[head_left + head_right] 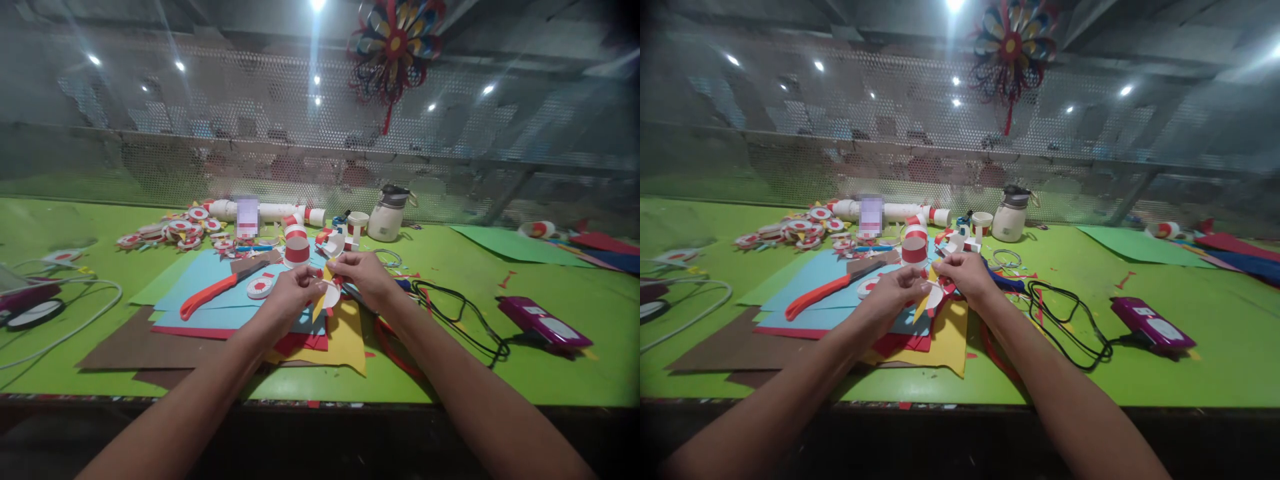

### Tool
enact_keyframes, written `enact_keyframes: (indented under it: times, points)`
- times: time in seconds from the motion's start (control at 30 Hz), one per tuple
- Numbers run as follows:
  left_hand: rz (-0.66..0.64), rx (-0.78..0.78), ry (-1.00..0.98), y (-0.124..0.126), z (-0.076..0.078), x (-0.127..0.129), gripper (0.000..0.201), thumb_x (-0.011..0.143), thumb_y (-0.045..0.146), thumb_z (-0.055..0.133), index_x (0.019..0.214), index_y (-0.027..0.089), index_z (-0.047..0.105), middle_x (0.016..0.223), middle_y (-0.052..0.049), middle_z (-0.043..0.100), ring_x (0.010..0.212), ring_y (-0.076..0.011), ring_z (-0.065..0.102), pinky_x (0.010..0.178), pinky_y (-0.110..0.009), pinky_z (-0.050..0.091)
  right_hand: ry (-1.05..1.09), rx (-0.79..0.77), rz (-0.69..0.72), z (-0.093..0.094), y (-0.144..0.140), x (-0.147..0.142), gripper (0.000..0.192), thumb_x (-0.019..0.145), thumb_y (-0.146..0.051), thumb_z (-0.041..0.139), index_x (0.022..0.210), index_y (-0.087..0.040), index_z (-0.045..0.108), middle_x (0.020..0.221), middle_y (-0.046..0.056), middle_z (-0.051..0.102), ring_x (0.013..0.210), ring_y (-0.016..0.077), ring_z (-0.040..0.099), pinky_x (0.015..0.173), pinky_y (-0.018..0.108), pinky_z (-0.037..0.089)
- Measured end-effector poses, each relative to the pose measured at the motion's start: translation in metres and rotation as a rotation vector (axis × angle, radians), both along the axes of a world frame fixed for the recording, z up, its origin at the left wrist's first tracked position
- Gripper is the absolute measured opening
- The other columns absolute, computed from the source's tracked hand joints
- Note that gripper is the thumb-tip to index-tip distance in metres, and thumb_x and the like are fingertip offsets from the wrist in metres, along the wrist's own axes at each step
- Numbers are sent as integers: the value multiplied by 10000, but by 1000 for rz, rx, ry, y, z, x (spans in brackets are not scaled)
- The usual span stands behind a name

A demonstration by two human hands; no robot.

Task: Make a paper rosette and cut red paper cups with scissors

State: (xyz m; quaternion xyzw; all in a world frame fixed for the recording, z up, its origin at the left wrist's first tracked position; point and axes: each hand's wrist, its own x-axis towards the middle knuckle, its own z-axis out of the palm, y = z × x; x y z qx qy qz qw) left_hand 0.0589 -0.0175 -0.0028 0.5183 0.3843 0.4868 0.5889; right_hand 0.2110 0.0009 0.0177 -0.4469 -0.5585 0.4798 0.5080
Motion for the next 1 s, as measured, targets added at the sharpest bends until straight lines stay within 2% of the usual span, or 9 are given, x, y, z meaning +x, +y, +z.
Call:
enact_keyframes:
  times: [0.33,0.53,0.67,0.77,1.0]
  points:
    - [-11,-54,-65,-4,4,1,293,564,240,780,770,150,593,644,25,603,598,-99,527,595,-228,363,1,-1,9,-1,-1,1,247,570,-341,748,524,-141,610,468,-23,541,452,81,435,489,245,325]
    - [-39,-81,-93,-1,3,0,302,590,193,754,849,144,607,711,10,620,629,-99,541,605,-230,380,6,11,6,-3,2,2,257,584,-347,745,534,-146,594,490,-27,533,464,82,437,493,242,328]
    - [-72,-89,-87,1,2,-1,345,563,160,760,880,130,627,767,-31,651,686,-133,574,647,-258,411,-12,36,-5,-6,4,3,263,617,-359,723,544,-149,584,506,-28,530,468,83,422,495,244,327]
    - [-84,-97,-86,2,2,-3,347,566,183,766,884,122,640,793,-49,657,688,-134,578,638,-254,417,-29,78,-22,-8,4,3,257,636,-358,715,560,-151,582,518,-30,528,491,90,421,512,246,327]
    - [-82,-86,-137,5,0,-8,267,626,298,743,800,115,658,716,-41,630,633,-112,571,575,-216,426,-32,177,-41,-3,0,3,287,643,-382,724,555,-150,581,534,-29,541,542,101,440,574,251,345]
